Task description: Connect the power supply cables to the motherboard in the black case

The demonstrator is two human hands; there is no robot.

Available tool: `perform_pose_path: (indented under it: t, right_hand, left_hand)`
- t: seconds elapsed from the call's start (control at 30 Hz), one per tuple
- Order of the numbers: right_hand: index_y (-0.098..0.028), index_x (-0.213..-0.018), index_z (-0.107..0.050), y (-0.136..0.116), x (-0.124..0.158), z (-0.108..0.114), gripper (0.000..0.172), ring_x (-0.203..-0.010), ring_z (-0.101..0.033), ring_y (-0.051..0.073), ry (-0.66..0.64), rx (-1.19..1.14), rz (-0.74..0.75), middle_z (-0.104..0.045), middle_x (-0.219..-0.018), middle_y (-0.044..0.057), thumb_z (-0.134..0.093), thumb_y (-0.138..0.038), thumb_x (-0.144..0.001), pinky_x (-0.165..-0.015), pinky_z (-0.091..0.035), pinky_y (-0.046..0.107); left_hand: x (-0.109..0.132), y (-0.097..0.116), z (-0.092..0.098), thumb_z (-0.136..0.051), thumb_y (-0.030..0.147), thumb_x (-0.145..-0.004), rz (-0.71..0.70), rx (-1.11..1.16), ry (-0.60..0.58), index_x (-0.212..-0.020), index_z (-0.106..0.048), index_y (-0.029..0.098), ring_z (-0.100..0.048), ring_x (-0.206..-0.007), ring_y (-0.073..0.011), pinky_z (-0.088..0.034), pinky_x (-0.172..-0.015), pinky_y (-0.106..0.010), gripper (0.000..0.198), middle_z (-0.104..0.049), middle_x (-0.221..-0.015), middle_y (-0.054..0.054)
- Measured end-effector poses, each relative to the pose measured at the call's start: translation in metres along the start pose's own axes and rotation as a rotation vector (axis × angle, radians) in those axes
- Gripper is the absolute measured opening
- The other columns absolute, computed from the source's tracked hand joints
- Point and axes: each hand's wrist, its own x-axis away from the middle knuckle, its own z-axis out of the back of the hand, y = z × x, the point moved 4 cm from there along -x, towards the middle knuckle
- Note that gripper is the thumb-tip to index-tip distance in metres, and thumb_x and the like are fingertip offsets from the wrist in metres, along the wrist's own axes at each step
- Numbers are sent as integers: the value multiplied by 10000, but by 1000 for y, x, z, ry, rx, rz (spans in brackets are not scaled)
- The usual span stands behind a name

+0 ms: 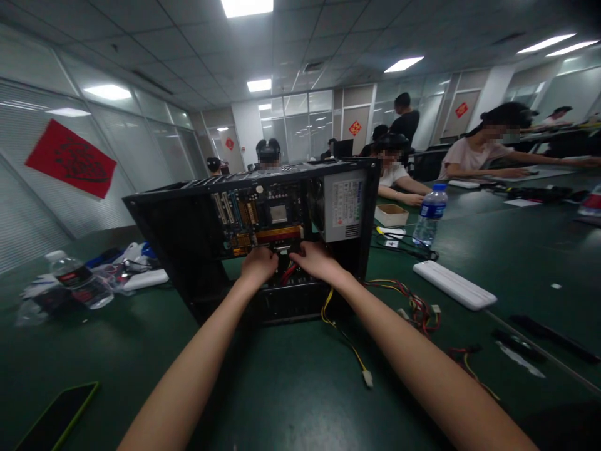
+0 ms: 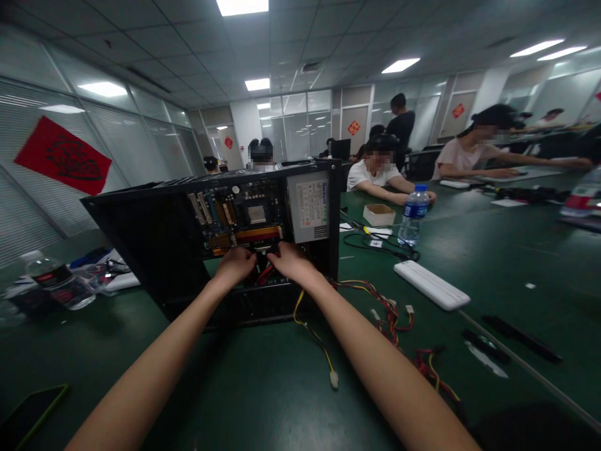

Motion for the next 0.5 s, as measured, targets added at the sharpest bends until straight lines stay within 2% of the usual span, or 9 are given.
perform_pose_path:
  t: [0.5]
  right_hand:
    - [-124,-937,-697,3,-2,-2,253,-745,-625,162,-15,-37,-6,-714,-862,66,-655,-372,-968,-584,-313,252]
  left_hand:
    - [-3,2,0,-477,353,-945,-1,-35,-15,-941,-778,147,-725,-994,-301,-520,-812,-337,364,-766,-1023,-185]
